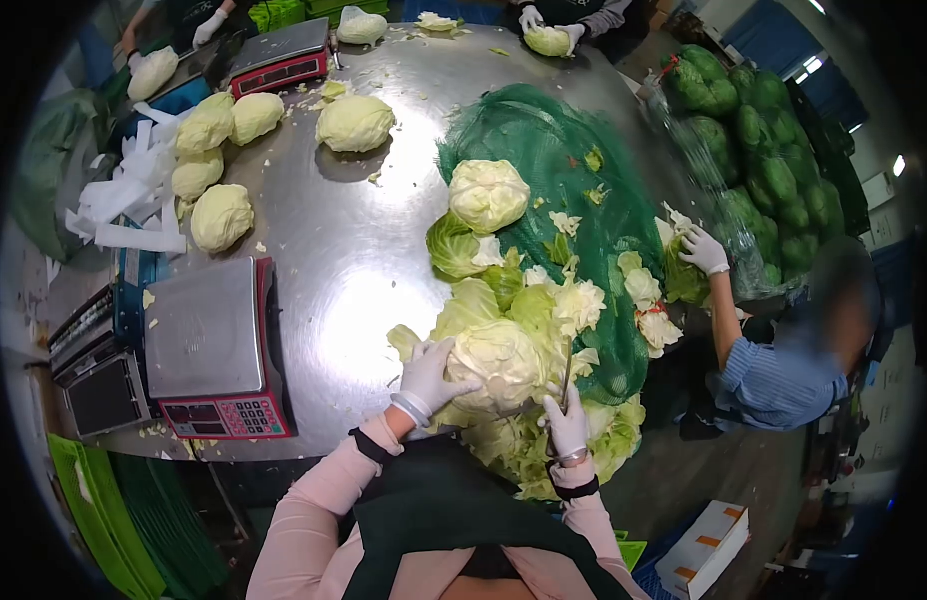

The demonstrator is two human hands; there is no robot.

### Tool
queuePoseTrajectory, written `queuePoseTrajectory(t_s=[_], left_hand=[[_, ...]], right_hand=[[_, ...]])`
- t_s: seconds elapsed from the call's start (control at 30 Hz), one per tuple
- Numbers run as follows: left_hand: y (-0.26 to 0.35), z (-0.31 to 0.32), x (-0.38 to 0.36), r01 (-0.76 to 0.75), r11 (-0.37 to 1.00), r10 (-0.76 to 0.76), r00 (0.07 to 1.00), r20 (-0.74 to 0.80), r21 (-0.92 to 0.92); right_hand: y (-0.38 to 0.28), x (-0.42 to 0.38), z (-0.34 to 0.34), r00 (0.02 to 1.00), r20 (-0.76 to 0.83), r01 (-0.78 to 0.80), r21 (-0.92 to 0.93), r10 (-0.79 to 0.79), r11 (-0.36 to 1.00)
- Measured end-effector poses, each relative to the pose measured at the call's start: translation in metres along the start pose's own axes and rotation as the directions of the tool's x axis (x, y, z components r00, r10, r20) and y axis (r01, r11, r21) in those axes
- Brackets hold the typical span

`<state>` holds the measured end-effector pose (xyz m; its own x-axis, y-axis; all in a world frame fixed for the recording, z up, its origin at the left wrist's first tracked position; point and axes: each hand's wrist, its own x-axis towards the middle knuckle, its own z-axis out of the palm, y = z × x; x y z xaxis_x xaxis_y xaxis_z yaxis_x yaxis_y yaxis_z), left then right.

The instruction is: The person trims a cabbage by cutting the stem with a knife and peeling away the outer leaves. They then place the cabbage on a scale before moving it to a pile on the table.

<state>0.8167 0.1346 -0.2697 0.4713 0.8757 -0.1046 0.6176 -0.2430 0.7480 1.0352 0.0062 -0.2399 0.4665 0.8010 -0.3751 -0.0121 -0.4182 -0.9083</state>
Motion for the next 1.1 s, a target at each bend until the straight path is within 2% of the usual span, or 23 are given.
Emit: queuePoseTrajectory(t_s=[0.1, 0.13, 0.2, 0.3, 0.33, 0.37, 0.4, 0.43, 0.5, 0.57, 0.67, 0.73, 0.77, 0.8, 0.83, 0.87, 0.9, 0.93, 1.0, 1.07, 1.1], left_hand=[[0.01, 0.003, -0.017, -0.037, 0.996, 0.032, 0.997, -0.064, -0.083], [0.006, 0.008, -0.02, -0.022, 0.99, 0.018, 0.999, -0.031, -0.137], [0.01, 0.009, -0.029, -0.084, 0.981, 0.073, 0.995, -0.064, -0.172], [0.013, 0.018, -0.031, -0.105, 0.971, 0.09, 0.993, -0.077, -0.217], [0.013, 0.023, -0.036, -0.085, 0.969, 0.069, 0.995, -0.075, -0.231], [0.011, 0.027, -0.039, -0.113, 0.952, 0.095, 0.993, -0.074, -0.284], [0.011, 0.027, -0.036, -0.15, 0.932, 0.124, 0.987, -0.098, -0.329], [0.014, 0.023, -0.035, -0.112, 0.888, 0.111, 0.993, -0.028, -0.445], [0.015, 0.027, -0.03, -0.129, 0.895, 0.102, 0.991, -0.086, -0.428], [0.008, 0.038, -0.026, -0.113, 0.884, 0.073, 0.992, -0.105, -0.454], [0.004, 0.013, -0.011, -0.142, 0.887, 0.099, 0.988, -0.121, -0.438], [0.006, -0.002, -0.003, -0.147, 0.896, 0.099, 0.986, -0.135, -0.418], [0.005, -0.006, 0.001, -0.182, 0.929, 0.146, 0.98, -0.133, -0.322], [0.005, -0.008, 0.003, -0.22, 0.95, 0.195, 0.972, -0.128, -0.22], [0.004, -0.007, 0.006, -0.224, 0.951, 0.199, 0.971, -0.133, -0.212], [0.005, -0.003, 0.008, -0.229, 0.953, 0.205, 0.969, -0.138, -0.197], [0.007, -0.002, 0.009, -0.235, 0.955, 0.212, 0.968, -0.136, -0.182], [0.009, -0.002, 0.009, -0.239, 0.955, 0.219, 0.967, -0.129, -0.176], [0.015, -0.003, 0.009, -0.273, 0.955, 0.268, 0.962, -0.059, -0.119], [0.011, -0.001, 0.009, -0.288, 0.948, 0.278, 0.957, -0.086, -0.135], [0.007, -0.001, 0.008, -0.302, 0.942, 0.287, 0.951, -0.113, -0.149]], right_hand=[[0.018, 0.01, 0.01, 0.997, -0.076, -0.015, 0.112, 0.023, 0.994], [0.017, 0.01, 0.013, 0.992, -0.08, -0.086, 0.157, 0.1, 0.984], [0.043, 0.021, 0.017, 0.995, -0.102, -0.004, 0.136, 0.019, 0.991], [0.033, 0.019, 0.01, 0.995, -0.062, -0.074, 0.098, 0.08, 0.992], [0.034, 0.017, 0.008, 0.996, -0.032, -0.071, 0.169, 0.078, 0.983], [0.035, 0.018, 0.009, 0.998, 0.011, -0.069, 0.237, 0.069, 0.969], [0.037, 0.018, 0.009, 0.997, 0.044, -0.068, 0.217, 0.06, 0.974], [0.042, 0.016, 0.008, 0.998, 0.009, -0.056, 0.243, 0.055, 0.968], [0.036, 0.009, 0.016, 0.997, -0.071, 0.02, 0.319, 0.003, 0.948], [0.032, 0.002, 0.022, 0.996, -0.088, 0.024, 0.306, 0.003, 0.952], [0.024, -0.011, 0.035, 0.992, -0.121, 0.068, 0.331, -0.029, 0.941], [0.028, -0.008, 0.033, 0.999, -0.015, -0.027, 0.221, 0.032, 0.975], [0.02, -0.005, 0.031, 0.994, 0.06, -0.097, 0.101, 0.092, 0.99], [0.013, -0.002, 0.032, 0.994, 0.063, -0.093, 0.106, 0.086, 0.99], [0.005, 0.0, 0.034, 0.977, 0.019, 0.212, -0.184, -0.212, 0.96], [-0.007, 0.002, 0.037, 0.87, 0.058, 0.459, -0.458, -0.49, 0.761], [-0.026, 0.005, 0.039, 0.706, 0.191, 0.625, -0.619, -0.682, 0.475], [-0.034, 0.01, 0.043, 0.708, 0.18, 0.621, -0.619, -0.683, 0.481], [-0.046, 0.019, 0.045, 0.672, 0.345, 0.677, -0.646, -0.655, 0.353], [-0.05, 0.029, 0.038, 0.683, 0.346, 0.676, -0.634, -0.643, 0.376], [-0.054, 0.034, 0.033, 0.62, 0.402, 0.739, -0.588, -0.674, 0.329]])
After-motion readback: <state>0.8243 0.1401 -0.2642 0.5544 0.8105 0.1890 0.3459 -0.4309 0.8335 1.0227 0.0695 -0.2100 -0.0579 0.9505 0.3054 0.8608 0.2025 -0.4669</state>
